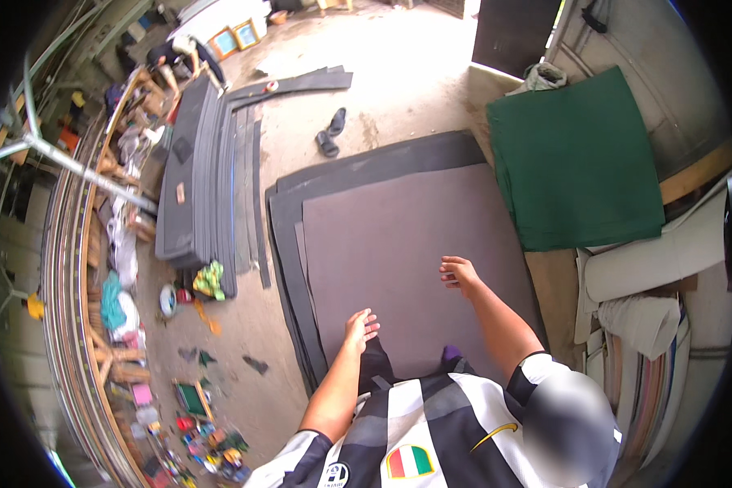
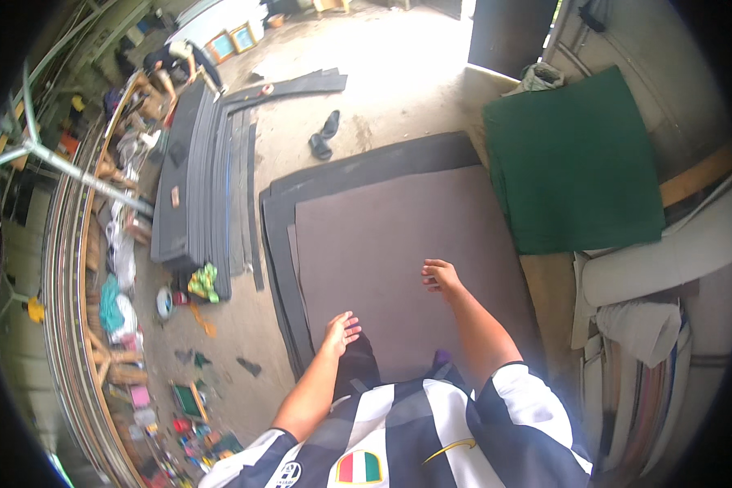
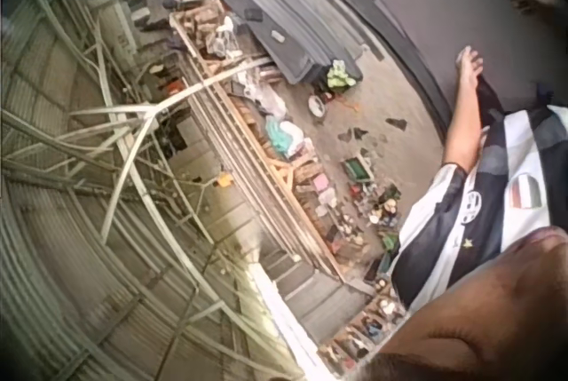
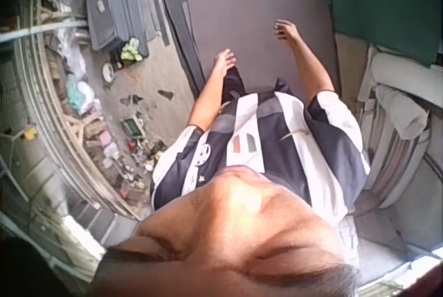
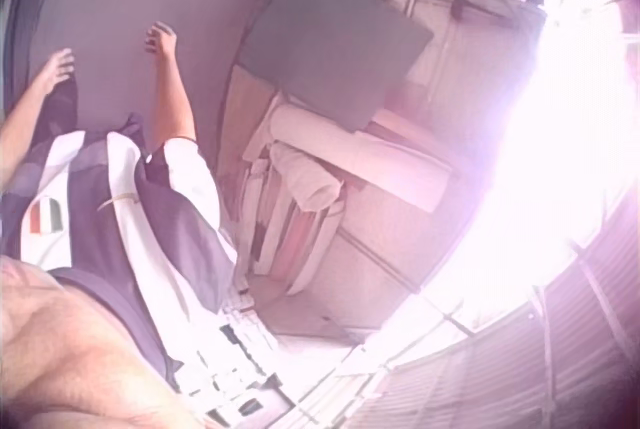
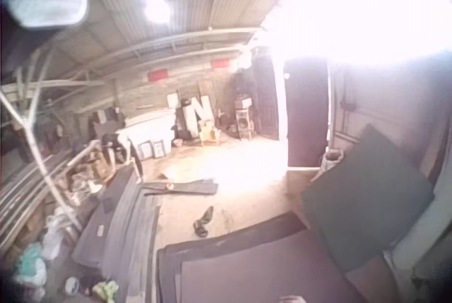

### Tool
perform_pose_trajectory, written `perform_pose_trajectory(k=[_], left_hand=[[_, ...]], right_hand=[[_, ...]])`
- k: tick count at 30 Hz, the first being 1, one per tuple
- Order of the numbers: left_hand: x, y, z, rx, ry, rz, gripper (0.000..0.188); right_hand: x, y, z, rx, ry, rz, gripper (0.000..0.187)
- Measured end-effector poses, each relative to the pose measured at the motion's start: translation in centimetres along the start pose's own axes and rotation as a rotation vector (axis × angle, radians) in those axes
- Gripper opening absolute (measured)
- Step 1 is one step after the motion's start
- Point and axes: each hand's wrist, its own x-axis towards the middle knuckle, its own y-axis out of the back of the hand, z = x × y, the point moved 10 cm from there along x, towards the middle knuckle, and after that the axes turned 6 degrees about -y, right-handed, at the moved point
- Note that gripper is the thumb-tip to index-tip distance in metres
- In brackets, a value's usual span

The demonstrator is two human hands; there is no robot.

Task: The person folds large gray foam sheets by hand in a workshop. They repeatedly unfold and refold the sheets into smaller rectangles, stacking them on the floor.

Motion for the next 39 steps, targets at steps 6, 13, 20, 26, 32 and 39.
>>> perform_pose_trajectory(k=[6,13,20,26,32,39], left_hand=[[6.5,2.9,12.7,0.269,-0.044,-0.046,0.04],[15.0,-5.8,28.4,0.48,-0.117,-0.245,0.038],[25.8,-17.3,38.1,0.816,-0.156,-0.408,0.032],[31.4,-27.3,42.3,1.214,-0.081,-0.618,0.034],[32.3,-41.4,40.0,1.526,-0.011,-0.987,0.037],[36.6,-49.5,36.2,1.812,0.16,-1.344,0.037]], right_hand=[[5.3,-3.7,-5.1,0.111,-0.013,0.121,0.041],[9.8,-5.9,-11.8,0.314,0.018,0.193,0.039],[19.8,-2.7,-14.7,0.512,-0.02,0.302,0.04],[21.9,-0.5,-18.5,0.72,-0.058,0.437,0.045],[20.1,2.0,-20.3,1.016,-0.008,0.681,0.045],[22.3,-1.5,-16.9,1.441,0.06,1.041,0.044]])
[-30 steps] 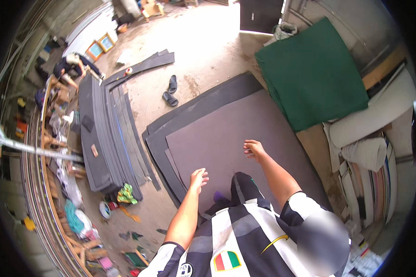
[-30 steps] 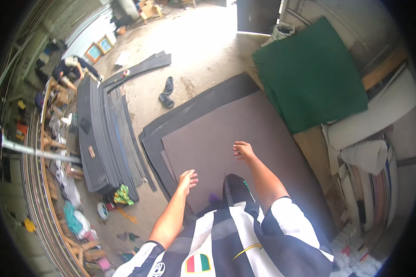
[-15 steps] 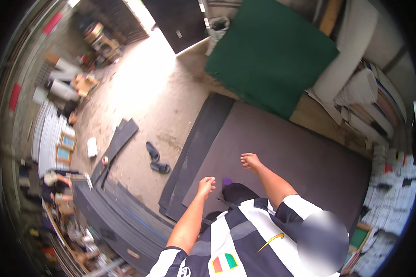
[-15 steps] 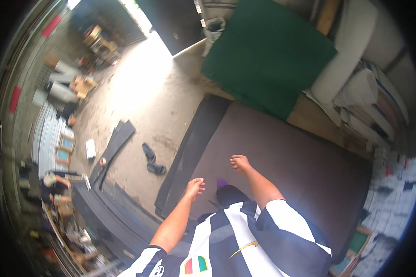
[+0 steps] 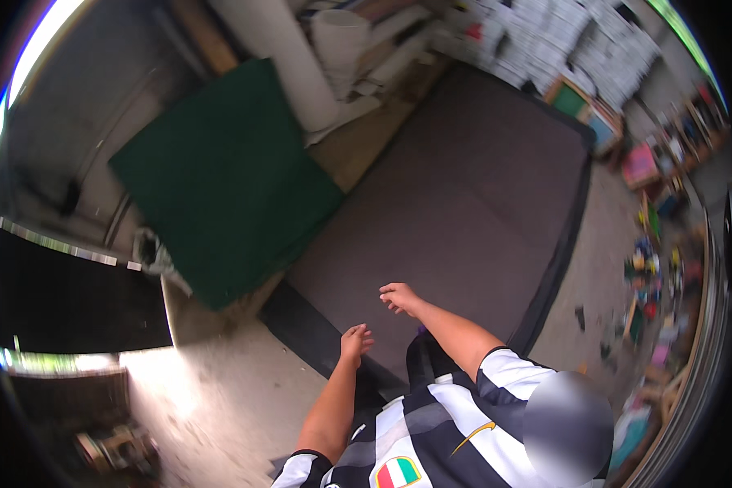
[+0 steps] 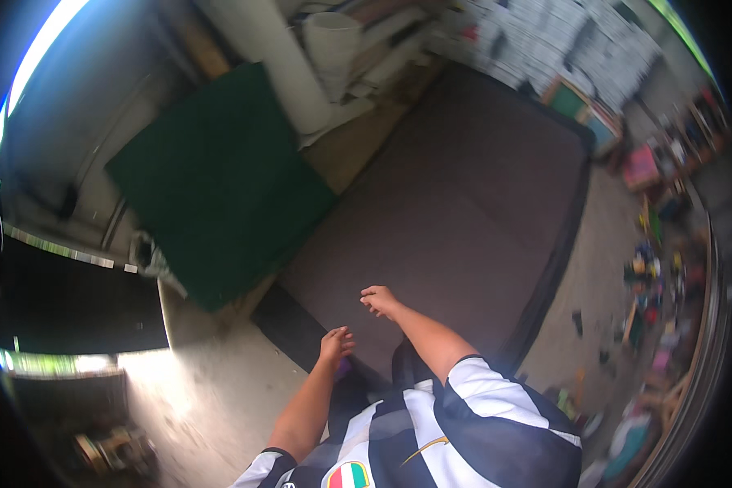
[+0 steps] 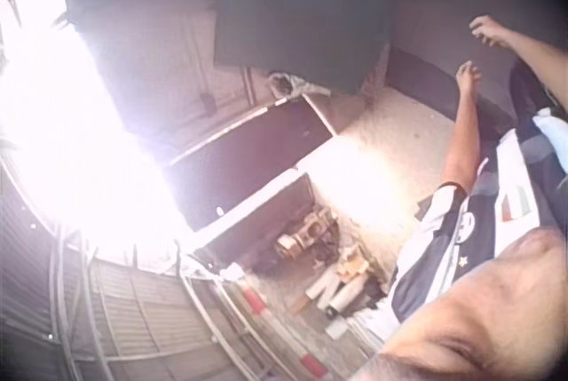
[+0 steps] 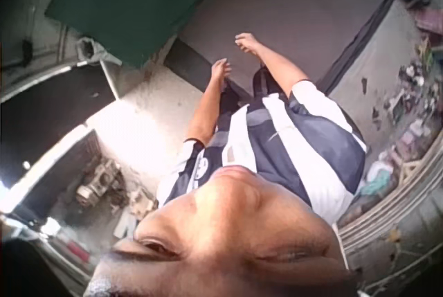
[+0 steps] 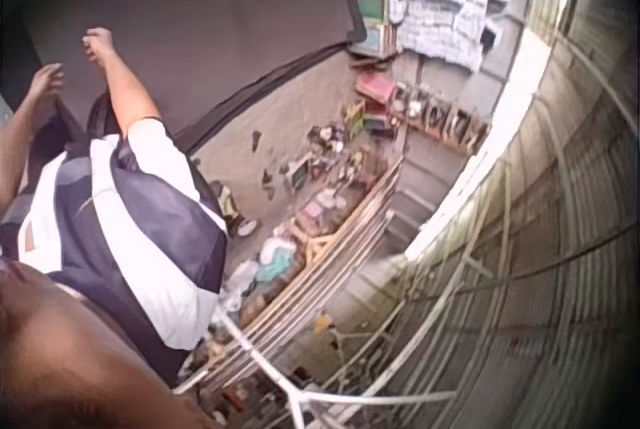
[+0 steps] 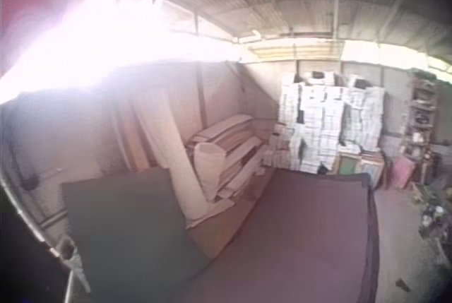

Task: The person folds large gray foam sheets by hand in a workshop. They repeatedly unfold and refold the sheets into smaller rectangles, stacking them on the floor.

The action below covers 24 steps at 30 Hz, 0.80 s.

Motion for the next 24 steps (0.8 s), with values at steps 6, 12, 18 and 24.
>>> perform_pose_trajectory(k=[6,12,18,24], left_hand=[[0.6,4.8,-5.6,0.188,0.142,-0.084,0.036],[1.7,9.1,-15.4,0.246,0.275,-0.139,0.036],[9.3,10.9,-24.8,0.241,0.318,-0.082,0.063],[20.4,11.6,-31.6,0.23,0.365,-0.029,0.079]], right_hand=[[-3.9,-0.6,11.1,0.196,-0.092,0.207,0.046],[-5.5,-3.0,22.5,0.329,-0.152,0.327,0.048],[-0.6,-3.2,37.2,0.462,-0.191,0.427,0.059],[4.1,-5.0,51.7,0.799,-0.279,0.556,0.066]])
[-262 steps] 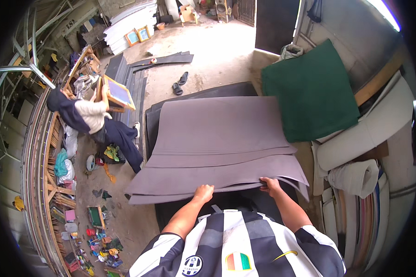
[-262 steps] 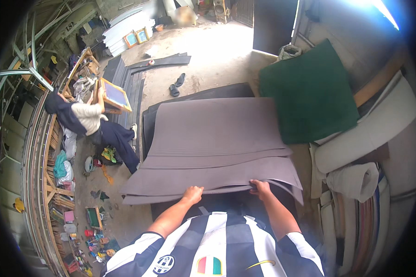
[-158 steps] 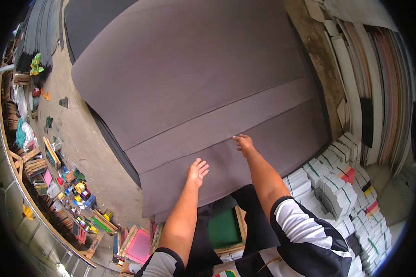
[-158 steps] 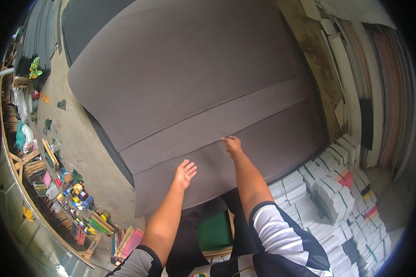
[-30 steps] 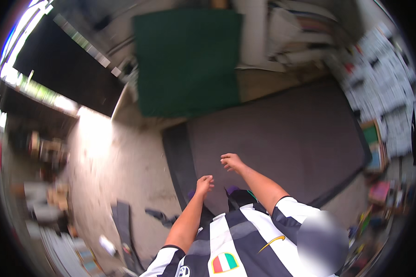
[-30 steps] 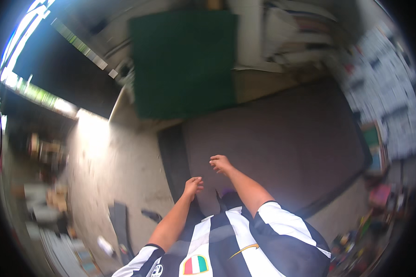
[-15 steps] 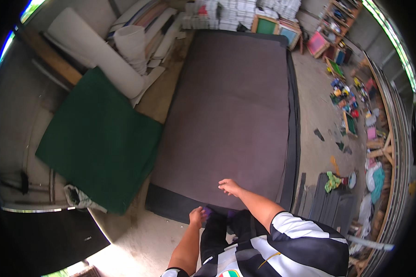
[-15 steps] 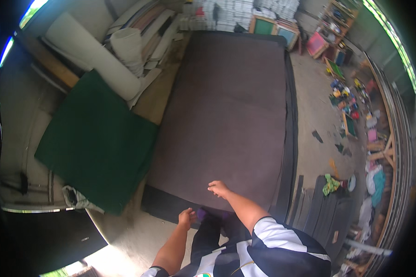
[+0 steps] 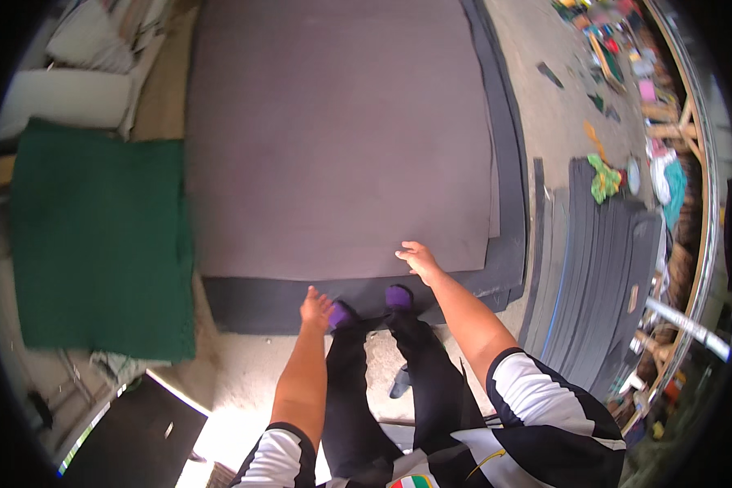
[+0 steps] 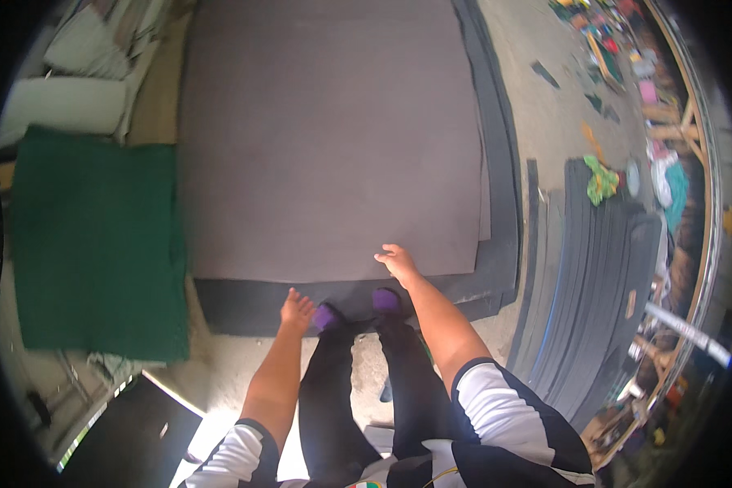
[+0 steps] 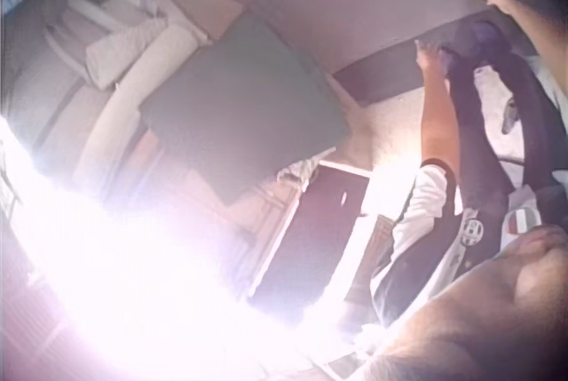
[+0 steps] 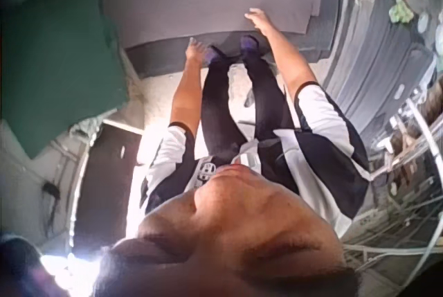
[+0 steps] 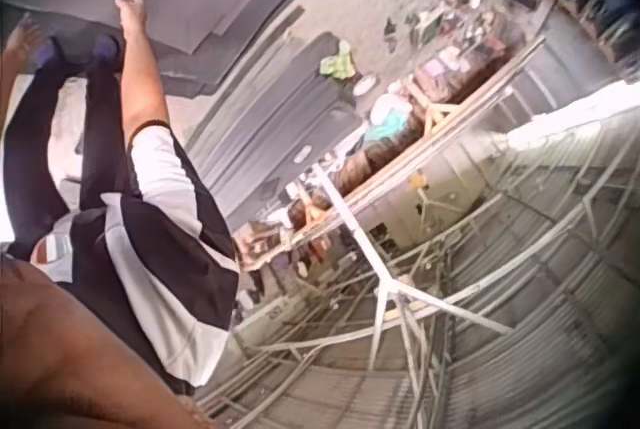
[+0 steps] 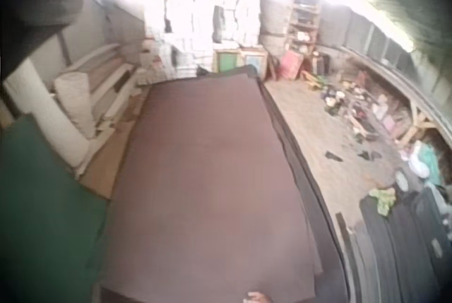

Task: The person folds large gray foam sheets by hand in a workshop. They repeatedly unfold and refold the sheets into smaller rectangles, stacking them on the floor.

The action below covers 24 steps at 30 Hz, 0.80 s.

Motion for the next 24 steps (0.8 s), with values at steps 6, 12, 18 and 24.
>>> perform_pose_trajectory(k=[6,12,18,24], left_hand=[[16.0,4.6,-2.5,0.09,0.018,0.195,0.092],[22.9,6.0,-5.2,0.156,0.065,0.379,0.103],[21.7,3.8,-4.9,0.139,-0.088,0.65,0.106],[20.6,-0.3,-5.1,-0.012,-0.093,0.417,0.114]], right_hand=[[11.2,9.2,16.9,0.27,-0.224,0.32,0.082],[17.5,21.3,22.7,-0.096,-0.166,0.773,0.089],[16.2,27.8,20.8,-0.085,-0.242,0.93,0.094],[15.2,32.2,22.1,-0.245,-0.248,1.126,0.077]])
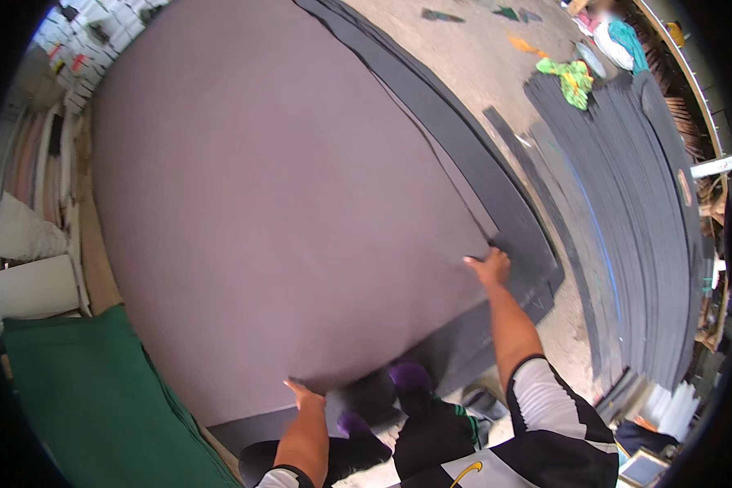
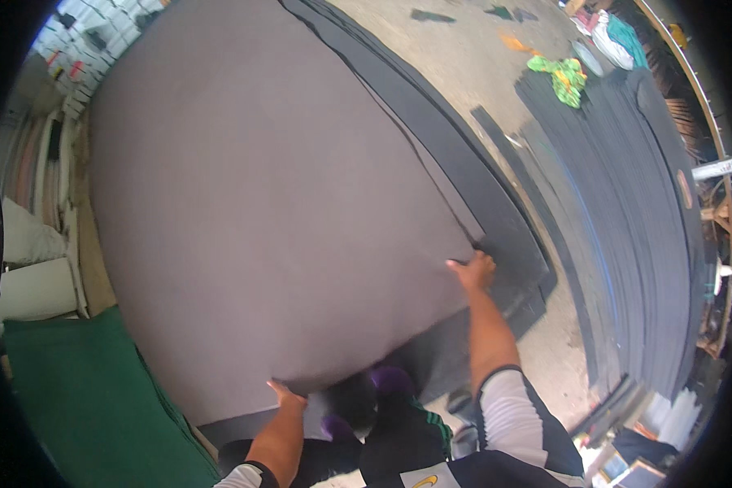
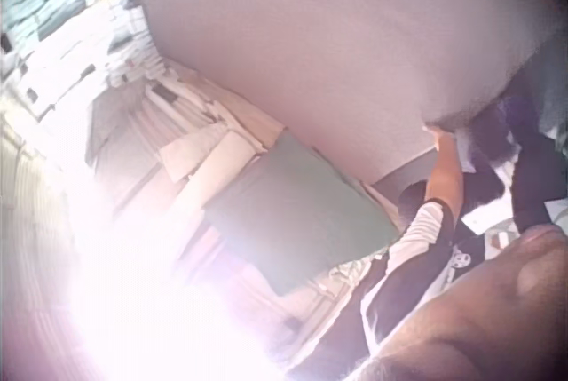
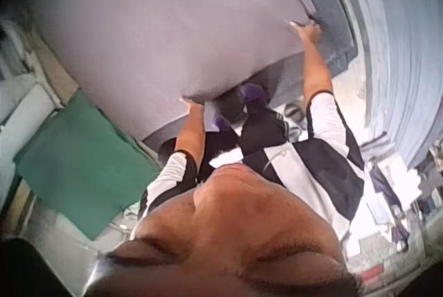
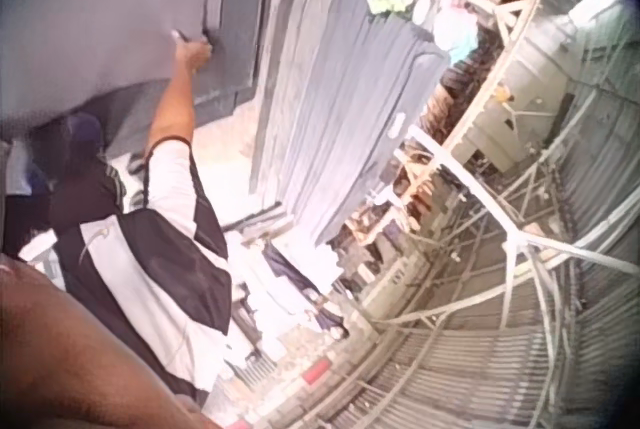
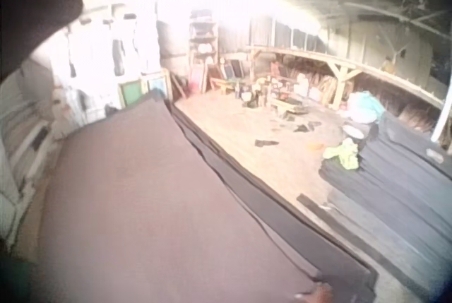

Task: The person folds large gray foam sheets by hand in a workshop. They repeatedly unfold and refold the sheets into smaller rectangles, stacking them on the floor.

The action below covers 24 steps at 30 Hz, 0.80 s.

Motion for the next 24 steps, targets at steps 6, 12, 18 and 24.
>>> perform_pose_trajectory(k=[6,12,18,24], left_hand=[[-1.3,-0.6,-0.8,-0.036,-0.064,0.151,0.112],[-0.7,-4.0,-3.2,-0.081,-0.032,0.194,0.113],[-4.1,-6.9,-0.5,0.012,-0.05,0.295,0.103],[0.3,-7.8,1.0,0.215,-0.065,0.129,0.089]], right_hand=[[3.1,-0.7,0.3,0.395,0.069,-0.101,0.049],[6.0,4.0,-5.4,0.36,0.183,0.019,0.041],[7.5,8.4,-12.2,0.377,0.289,0.086,0.044],[8.3,6.8,-11.4,0.316,0.342,0.126,0.058]])
